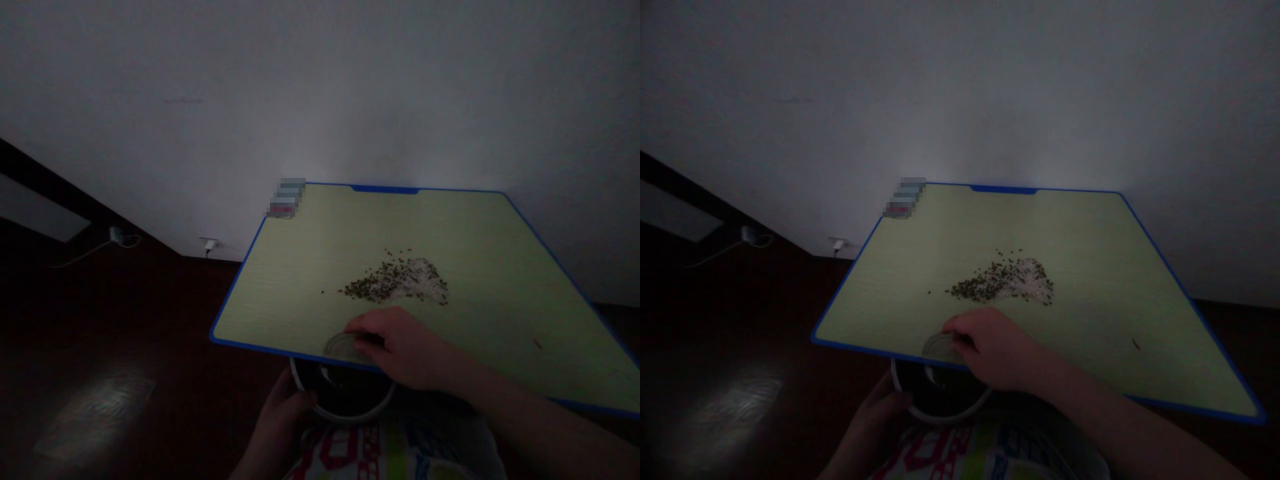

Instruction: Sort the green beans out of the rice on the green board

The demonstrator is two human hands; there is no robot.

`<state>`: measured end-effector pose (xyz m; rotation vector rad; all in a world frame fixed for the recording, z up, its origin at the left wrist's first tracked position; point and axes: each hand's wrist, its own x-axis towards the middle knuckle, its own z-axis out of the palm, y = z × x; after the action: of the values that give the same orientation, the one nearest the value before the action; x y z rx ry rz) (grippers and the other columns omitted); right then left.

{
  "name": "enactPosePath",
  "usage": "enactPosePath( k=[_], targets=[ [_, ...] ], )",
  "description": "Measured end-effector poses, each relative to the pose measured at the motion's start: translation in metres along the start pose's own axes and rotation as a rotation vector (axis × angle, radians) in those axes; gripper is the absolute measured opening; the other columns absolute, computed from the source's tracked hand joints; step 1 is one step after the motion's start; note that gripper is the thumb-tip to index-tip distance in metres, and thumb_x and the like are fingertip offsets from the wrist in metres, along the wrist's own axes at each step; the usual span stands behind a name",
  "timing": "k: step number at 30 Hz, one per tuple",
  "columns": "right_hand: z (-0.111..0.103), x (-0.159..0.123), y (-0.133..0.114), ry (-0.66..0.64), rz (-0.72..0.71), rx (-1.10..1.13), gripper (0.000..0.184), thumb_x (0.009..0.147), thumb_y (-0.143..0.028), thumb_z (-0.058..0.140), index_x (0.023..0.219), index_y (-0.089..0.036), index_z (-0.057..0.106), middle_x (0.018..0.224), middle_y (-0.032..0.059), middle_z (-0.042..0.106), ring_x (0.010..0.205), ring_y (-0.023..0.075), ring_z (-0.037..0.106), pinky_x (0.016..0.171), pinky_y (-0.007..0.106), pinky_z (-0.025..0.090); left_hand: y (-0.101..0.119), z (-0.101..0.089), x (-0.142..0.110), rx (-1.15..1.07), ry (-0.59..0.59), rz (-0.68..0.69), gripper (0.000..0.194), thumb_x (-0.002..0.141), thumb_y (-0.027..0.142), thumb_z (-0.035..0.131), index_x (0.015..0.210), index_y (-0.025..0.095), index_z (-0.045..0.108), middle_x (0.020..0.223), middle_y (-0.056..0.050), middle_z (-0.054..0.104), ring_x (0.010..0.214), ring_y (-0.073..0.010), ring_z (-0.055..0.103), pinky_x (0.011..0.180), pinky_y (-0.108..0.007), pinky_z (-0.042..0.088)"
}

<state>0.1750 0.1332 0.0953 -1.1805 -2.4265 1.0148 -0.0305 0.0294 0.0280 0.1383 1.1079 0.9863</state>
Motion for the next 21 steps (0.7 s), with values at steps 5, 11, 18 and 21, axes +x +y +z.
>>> enactPosePath(
  k=[5, 11, 18, 21],
  targets=[
    [-0.006, -0.006, 0.004, 0.011, 0.045, 0.066, 0.021, 0.081, -0.014, 0.058, 0.096, -0.020, 0.072, 0.085, 0.0013, 0.073, 0.075, 0.0140, 0.065, 0.068, 0.025, 0.046, -0.002, -0.002, 0.001, 0.006, 0.017, -0.006, 0.049, 0.062, 0.009, 0.066, 0.110, 0.018, 0.062, 0.092, -0.008, 0.078, 0.082, -0.0278, 0.072, 0.068, -0.036, 0.054],
    [-0.021, 0.013, 0.007, 0.273, 0.107, -0.004, 0.024, 0.080, -0.019, 0.059, 0.102, -0.019, 0.070, 0.082, 0.0020, 0.074, 0.070, 0.0149, 0.066, 0.065, 0.026, 0.046, -0.001, -0.001, 0.000, 0.009, 0.011, -0.012, 0.045, 0.063, 0.009, 0.066, 0.107, 0.017, 0.063, 0.087, -0.008, 0.079, 0.071, -0.0248, 0.072, 0.067, -0.037, 0.054],
    [-0.024, 0.068, -0.001, 0.319, 0.081, -0.139, 0.022, 0.081, -0.019, 0.060, 0.101, -0.018, 0.068, 0.079, 0.0029, 0.073, 0.071, 0.0161, 0.065, 0.066, 0.027, 0.043, -0.001, 0.001, 0.000, -0.037, 0.024, -0.016, 0.050, 0.063, 0.006, 0.065, 0.111, 0.018, 0.061, 0.091, -0.009, 0.079, 0.085, -0.0310, 0.073, 0.076, -0.043, 0.055],
    [-0.026, 0.097, 0.003, 0.303, 0.060, -0.148, 0.020, 0.080, -0.018, 0.061, 0.099, -0.018, 0.068, 0.079, 0.0022, 0.072, 0.069, 0.0145, 0.062, 0.065, 0.026, 0.041, -0.002, -0.001, 0.001, -0.044, 0.012, -0.006, 0.051, 0.062, 0.005, 0.066, 0.111, 0.018, 0.062, 0.092, -0.009, 0.080, 0.091, -0.0308, 0.072, 0.079, -0.042, 0.055]
  ],
)
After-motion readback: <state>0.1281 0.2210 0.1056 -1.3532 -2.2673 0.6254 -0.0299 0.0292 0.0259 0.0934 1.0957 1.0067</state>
